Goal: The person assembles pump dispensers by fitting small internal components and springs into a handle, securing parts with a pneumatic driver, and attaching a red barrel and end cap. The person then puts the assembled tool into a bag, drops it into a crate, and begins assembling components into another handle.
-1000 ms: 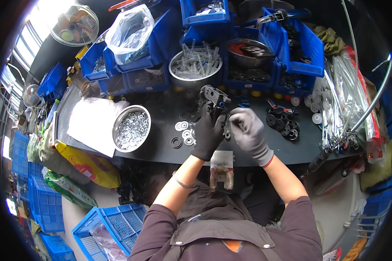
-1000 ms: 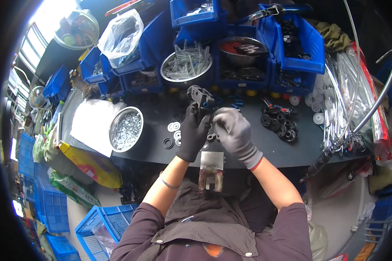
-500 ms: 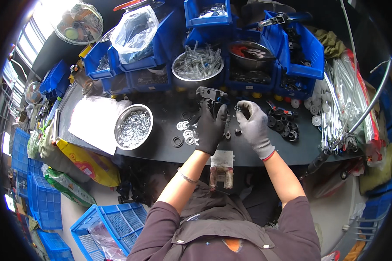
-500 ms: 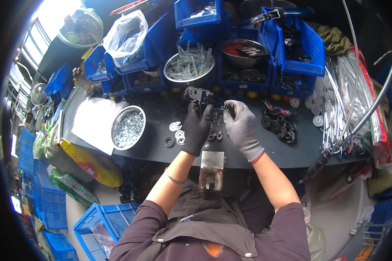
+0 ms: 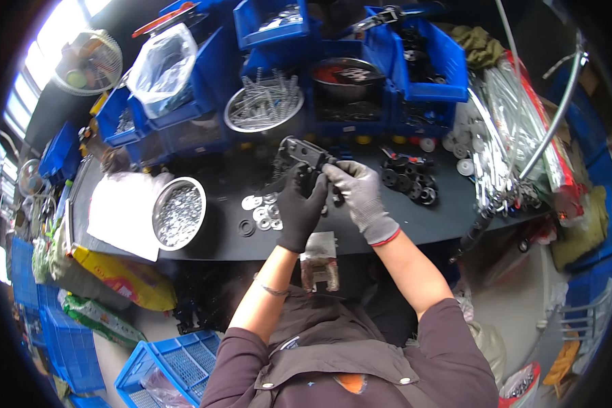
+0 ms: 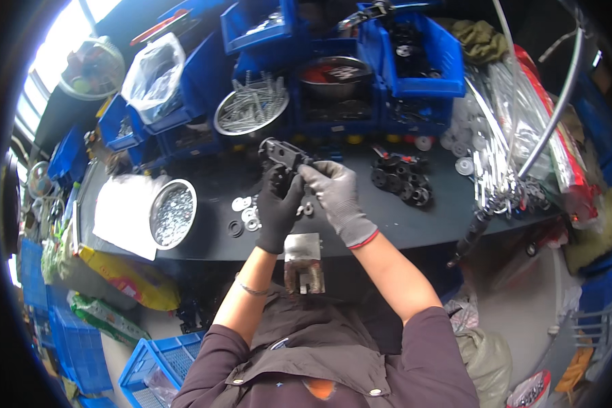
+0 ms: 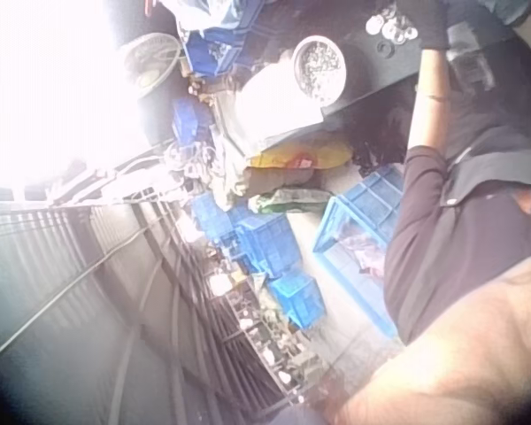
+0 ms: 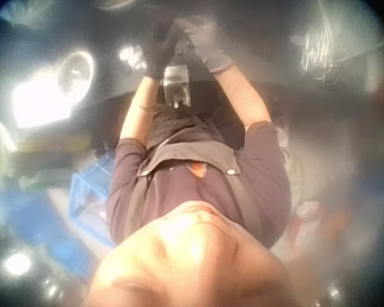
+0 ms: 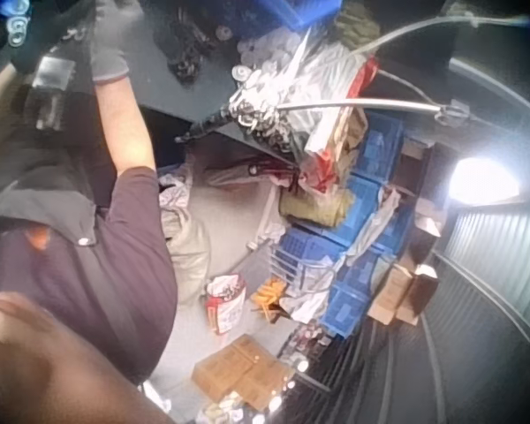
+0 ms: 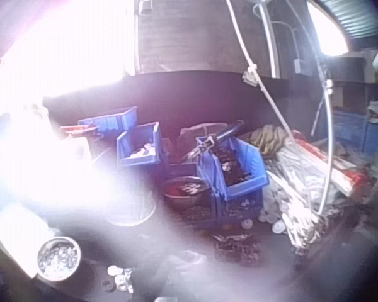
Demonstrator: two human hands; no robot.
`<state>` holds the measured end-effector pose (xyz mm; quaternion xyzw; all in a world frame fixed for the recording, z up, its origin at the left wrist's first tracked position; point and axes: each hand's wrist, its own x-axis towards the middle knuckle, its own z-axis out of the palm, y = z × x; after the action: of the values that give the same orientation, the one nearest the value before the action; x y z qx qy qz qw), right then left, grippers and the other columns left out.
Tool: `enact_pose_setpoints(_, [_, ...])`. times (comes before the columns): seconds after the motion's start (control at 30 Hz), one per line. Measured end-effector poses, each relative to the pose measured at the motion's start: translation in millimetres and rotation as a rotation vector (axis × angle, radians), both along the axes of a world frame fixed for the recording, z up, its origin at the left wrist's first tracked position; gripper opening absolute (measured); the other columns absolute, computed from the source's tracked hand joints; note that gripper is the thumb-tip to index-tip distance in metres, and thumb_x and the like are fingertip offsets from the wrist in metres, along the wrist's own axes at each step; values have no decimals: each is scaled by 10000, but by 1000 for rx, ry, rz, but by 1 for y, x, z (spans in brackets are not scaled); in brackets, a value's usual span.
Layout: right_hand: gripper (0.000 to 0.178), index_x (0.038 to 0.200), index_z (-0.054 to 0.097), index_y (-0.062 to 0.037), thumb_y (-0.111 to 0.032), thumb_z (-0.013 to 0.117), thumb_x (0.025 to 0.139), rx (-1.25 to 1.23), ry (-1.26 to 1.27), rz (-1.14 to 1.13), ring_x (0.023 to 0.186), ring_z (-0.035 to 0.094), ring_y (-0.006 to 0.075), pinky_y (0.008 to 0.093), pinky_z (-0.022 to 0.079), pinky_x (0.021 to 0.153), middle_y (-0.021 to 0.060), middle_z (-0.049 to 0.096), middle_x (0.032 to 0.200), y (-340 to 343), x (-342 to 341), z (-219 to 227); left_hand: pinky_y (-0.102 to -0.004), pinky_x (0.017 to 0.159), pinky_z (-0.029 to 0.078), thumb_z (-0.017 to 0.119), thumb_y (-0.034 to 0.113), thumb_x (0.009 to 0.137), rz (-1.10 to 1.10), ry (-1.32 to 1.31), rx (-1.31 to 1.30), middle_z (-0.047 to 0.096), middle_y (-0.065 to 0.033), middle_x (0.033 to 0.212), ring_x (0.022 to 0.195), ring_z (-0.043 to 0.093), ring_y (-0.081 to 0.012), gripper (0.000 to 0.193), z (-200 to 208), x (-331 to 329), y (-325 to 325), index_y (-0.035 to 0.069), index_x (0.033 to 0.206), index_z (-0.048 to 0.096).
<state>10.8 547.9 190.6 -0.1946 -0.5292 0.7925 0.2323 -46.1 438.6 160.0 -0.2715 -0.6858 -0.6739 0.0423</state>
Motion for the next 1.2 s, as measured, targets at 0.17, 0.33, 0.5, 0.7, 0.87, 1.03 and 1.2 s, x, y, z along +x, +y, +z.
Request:
enact_pose_setpoints(0.17, [156, 946, 697, -16, -167, 705, 906, 6, 32, 88, 562, 562, 55, 207, 449, 504, -6, 653, 726, 6, 13, -7, -247, 720, 521, 724, 105, 874, -50, -24, 33, 711, -81, 965, 827, 663, -97, 331, 2, 4, -2, 9, 1155, 576])
enact_pose_setpoints(0.33, [188, 1058, 707, -10, -118, 656, 913, 437, -73, 116, 669, 588, 38, 200, 483, 685, 14, 680, 840, 38, 38, 6, -211, 595, 479, 685, 123, 918, -162, -183, 102, 670, -22, 853, 713, 595, -45, 272, 2, 6, -7, 10, 1141, 579])
enact_pose_setpoints(0.5, [194, 946, 741, -121, -144, 639, 783, 1496, -420, -255, 1008, 619, 290, 397, 480, 918, 96, 682, 1035, 178, 40, -11, -193, 547, 437, 671, 150, 932, -275, -473, 159, 634, 10, 808, 645, 535, -18, 271, 22, 15, -7, 15, 1148, 578])
enact_pose_setpoints(0.7, [502, 1218, 656, -222, -99, 653, 731, 1637, -907, 352, 1118, 584, 323, 411, 472, 949, 145, 625, 1141, 216, 33, -13, -183, 540, 431, 671, 177, 933, -272, -524, 114, 652, 3, 853, 653, 556, -21, 323, 24, 25, -6, 9, 1185, 559])
enact_pose_setpoints(0.87, [569, 1313, 598, -245, -109, 632, 761, 1793, -1008, 458, 1131, 585, 317, 423, 477, 960, 134, 577, 1221, 211, 32, -12, -178, 554, 441, 665, 173, 935, -301, -548, 117, 664, -12, 908, 725, 610, -34, 358, 21, 26, -10, 10, 1227, 539])
enact_pose_setpoints(1.03, [440, 1228, 645, -192, -216, 630, 789, 1870, -865, 367, 1026, 637, 311, 431, 493, 906, 124, 660, 1055, 214, 45, -20, -177, 473, 370, 633, 198, 949, -302, -553, 116, 629, -20, 761, 556, 518, -35, 342, 17, 26, -10, 66, 1245, 522])
enact_pose_setpoints(1.2, [544, 1299, 570, -145, -206, 642, 764, 1729, -975, 382, 1046, 620, 345, 439, 492, 896, 168, 642, 1097, 208, 46, -13, -170, 544, 420, 651, 170, 944, -333, -637, 122, 648, -7, 882, 680, 549, -19, 314, 32, 30, -12, 25, 1204, 551])
